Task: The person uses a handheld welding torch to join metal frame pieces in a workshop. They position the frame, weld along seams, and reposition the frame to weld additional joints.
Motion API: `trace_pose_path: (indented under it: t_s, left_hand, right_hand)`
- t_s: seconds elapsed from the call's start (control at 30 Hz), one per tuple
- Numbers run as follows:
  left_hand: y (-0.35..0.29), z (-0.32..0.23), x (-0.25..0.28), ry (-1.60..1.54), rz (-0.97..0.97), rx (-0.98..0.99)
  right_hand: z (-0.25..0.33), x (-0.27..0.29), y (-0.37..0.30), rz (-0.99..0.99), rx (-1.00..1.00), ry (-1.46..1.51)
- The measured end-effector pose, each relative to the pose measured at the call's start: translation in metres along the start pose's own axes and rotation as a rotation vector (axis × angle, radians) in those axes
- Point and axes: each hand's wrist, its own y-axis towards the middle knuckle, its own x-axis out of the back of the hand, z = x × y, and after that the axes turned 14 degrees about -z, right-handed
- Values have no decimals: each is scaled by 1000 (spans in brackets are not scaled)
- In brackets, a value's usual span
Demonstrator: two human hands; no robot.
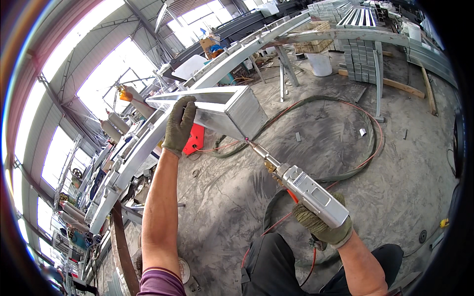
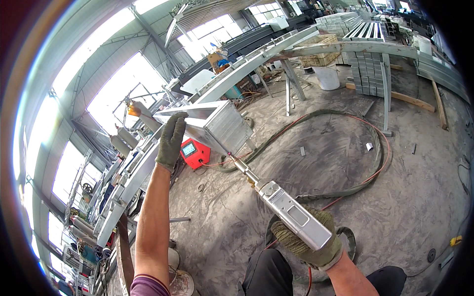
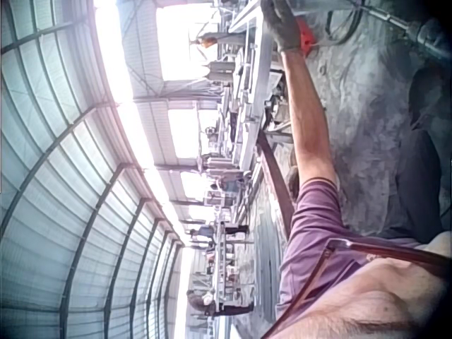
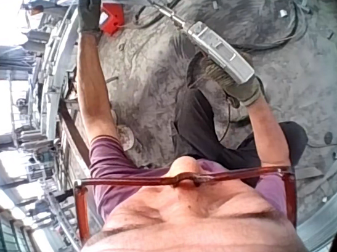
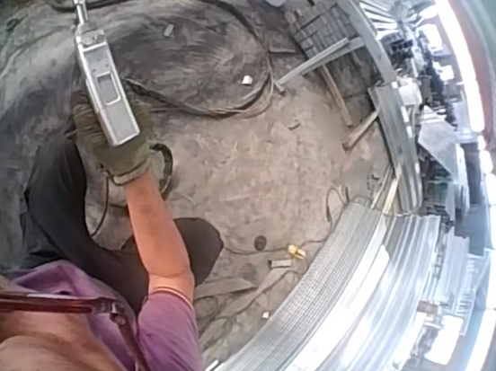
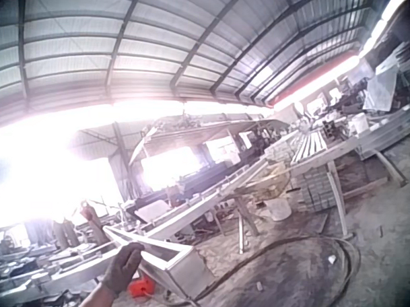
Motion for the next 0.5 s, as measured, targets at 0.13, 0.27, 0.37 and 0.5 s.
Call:
trace_pose_path:
  t_s: [0.13,0.27,0.37,0.5]
  left_hand:
    - [0,1,-3,-6,-7,9]
    - [0,0,-2,-10,-9,14]
    - [1,2,-1,-11,-8,5]
    - [0,2,-2,-25,-3,24]
  right_hand:
    - [3,-3,-5,33,-483,295]
    - [-5,4,-8,283,-304,131]
    - [-6,4,-7,324,-403,233]
    - [-9,0,-11,206,-300,242]
